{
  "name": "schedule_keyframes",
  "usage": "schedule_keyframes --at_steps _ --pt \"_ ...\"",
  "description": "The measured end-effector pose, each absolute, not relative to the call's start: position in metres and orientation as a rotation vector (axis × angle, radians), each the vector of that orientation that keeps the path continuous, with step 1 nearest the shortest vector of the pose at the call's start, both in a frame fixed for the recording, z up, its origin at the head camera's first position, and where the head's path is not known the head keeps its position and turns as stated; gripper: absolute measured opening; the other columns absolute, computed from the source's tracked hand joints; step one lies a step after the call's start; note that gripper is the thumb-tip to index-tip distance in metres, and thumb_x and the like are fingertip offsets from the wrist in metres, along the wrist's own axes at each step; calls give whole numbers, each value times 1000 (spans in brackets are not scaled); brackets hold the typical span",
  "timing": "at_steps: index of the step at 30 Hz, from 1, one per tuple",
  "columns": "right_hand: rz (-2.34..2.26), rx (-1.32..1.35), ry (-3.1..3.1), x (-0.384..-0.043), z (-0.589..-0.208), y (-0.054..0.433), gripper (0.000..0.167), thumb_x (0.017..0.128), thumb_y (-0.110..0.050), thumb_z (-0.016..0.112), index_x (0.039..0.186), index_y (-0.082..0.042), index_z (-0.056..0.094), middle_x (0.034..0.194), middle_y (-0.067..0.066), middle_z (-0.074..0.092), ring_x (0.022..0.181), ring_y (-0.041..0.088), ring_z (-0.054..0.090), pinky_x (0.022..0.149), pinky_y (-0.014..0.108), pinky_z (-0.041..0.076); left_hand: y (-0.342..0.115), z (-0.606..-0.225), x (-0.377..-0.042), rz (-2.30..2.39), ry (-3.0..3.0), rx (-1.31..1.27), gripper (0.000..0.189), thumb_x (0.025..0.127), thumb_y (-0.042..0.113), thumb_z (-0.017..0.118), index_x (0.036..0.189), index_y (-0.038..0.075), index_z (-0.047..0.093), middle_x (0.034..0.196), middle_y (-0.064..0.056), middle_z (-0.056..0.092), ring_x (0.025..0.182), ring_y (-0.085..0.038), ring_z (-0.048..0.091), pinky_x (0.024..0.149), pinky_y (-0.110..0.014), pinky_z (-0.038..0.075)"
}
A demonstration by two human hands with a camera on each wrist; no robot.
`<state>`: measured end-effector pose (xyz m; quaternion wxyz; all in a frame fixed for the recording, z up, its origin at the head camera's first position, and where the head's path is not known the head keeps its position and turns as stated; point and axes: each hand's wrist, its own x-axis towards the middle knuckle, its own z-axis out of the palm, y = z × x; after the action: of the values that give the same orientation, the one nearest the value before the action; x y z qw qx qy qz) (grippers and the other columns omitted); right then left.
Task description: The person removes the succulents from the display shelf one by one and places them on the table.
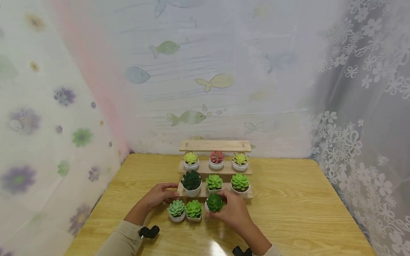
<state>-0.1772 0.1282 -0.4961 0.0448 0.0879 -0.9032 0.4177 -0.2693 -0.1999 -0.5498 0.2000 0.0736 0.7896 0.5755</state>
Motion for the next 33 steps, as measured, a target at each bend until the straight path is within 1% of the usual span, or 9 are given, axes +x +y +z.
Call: schedule_keyframes --at_steps 2,6,9,13,18,25,33 --pt "1281 260 -2779 -177 -499 127 61 57 -35 103 106 -18 70 100 -8 72 93 11 70 80 29 58 -200 -550 -269 1608 2207 199 53 97 29 73 142 3 61 98 -8 80 85 -15 71 72 -34 53" --pt "1277 265 -2822 -176 -507 126 65 59 -36 102 111 -15 70 103 -4 73 95 12 69 80 30 57 -201 -550 -266 1607 2204 184 53 97 30 74 141 4 62 98 -8 80 84 -15 71 72 -34 53" --pt "1253 282 -2857 -175 -513 126 68 61 -39 101 116 -14 71 105 -4 73 95 12 67 79 31 56 -201 -550 -264 1607 2202 178 53 97 30 74 142 3 62 98 -8 80 85 -15 71 71 -34 53" --pt "1223 307 -2892 -176 -519 126 68 63 -43 99 118 -16 71 105 -5 73 94 11 66 77 32 55 -201 -548 -263 1601 2212 175 55 97 31 73 143 3 60 98 -8 80 86 -16 71 73 -35 54" --pt "1208 320 -2908 -178 -523 126 66 64 -42 99 117 -17 71 105 -4 73 98 15 68 80 36 56 -200 -546 -264 1596 2203 161 56 98 31 73 144 3 59 99 -8 80 86 -16 71 75 -35 55" --pt "1206 319 -2903 -182 -525 124 61 64 -37 100 114 -17 71 104 -4 73 99 18 69 84 41 57 -199 -546 -269 1595 2218 162 55 97 32 73 143 5 61 99 -8 80 88 -16 71 76 -34 54" --pt "1176 342 -2909 -182 -534 124 64 64 -37 100 116 -13 71 106 -1 74 102 20 70 88 44 57 -198 -546 -268 1591 2228 154 54 97 30 73 143 4 61 100 -8 80 89 -16 72 77 -34 55"
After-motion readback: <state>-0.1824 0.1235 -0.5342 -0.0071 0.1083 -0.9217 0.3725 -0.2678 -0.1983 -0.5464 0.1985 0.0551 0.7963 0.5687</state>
